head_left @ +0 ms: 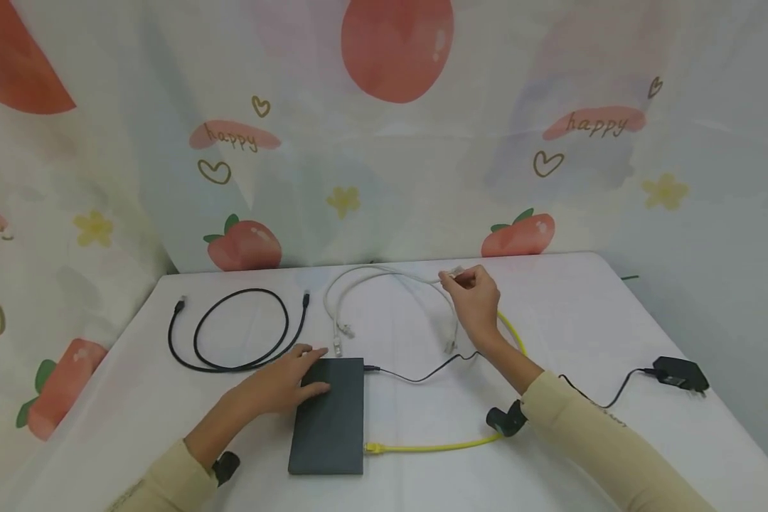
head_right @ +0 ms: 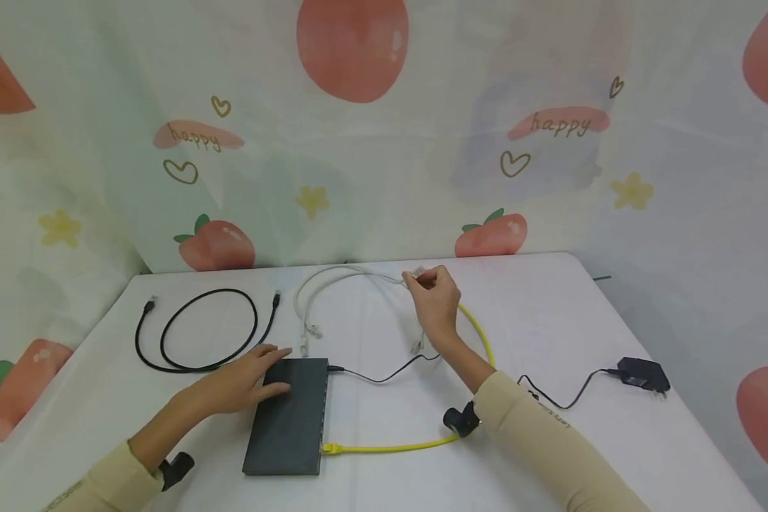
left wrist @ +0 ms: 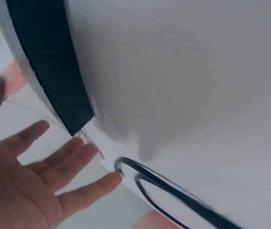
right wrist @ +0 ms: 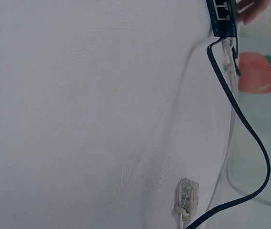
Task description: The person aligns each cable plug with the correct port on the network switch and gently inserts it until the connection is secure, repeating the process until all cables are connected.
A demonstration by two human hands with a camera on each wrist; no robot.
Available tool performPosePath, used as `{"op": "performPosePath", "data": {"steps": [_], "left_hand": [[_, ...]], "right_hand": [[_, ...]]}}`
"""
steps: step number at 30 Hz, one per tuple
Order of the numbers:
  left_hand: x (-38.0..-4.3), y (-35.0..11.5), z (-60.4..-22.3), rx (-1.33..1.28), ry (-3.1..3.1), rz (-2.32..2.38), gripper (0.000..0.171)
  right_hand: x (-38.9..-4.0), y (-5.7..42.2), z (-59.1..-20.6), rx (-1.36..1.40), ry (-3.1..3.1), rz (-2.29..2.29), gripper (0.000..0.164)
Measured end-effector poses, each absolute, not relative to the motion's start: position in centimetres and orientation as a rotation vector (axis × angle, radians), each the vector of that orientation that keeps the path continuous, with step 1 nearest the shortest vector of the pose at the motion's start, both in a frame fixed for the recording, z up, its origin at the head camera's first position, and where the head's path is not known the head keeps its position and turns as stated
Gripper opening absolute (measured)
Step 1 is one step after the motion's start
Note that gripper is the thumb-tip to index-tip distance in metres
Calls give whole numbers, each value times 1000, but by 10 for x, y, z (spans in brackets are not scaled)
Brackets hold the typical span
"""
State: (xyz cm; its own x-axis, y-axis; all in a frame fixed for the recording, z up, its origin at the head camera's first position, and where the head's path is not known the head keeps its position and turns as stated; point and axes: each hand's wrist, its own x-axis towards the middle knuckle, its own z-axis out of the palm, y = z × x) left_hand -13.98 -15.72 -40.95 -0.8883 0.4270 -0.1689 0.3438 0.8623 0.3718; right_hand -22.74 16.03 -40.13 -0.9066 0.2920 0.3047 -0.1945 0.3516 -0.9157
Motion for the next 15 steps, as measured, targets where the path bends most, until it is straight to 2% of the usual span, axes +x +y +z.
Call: {"op": "performPosePath", "data": {"steps": [3, 9, 15], "left_hand": [[-156, -141, -409, 558, 2809, 475, 63], [-171, -119, -413, 549, 2822, 390, 60], [-174, -110, -417, 620, 2926, 426, 47]], "right_hand": [[-225, 159, -401, -70, -2215, 1569, 32], [-225, 157, -403, -14, -2218, 1545, 29], [-225, 161, -404, 17, -2217, 1500, 27]]}}
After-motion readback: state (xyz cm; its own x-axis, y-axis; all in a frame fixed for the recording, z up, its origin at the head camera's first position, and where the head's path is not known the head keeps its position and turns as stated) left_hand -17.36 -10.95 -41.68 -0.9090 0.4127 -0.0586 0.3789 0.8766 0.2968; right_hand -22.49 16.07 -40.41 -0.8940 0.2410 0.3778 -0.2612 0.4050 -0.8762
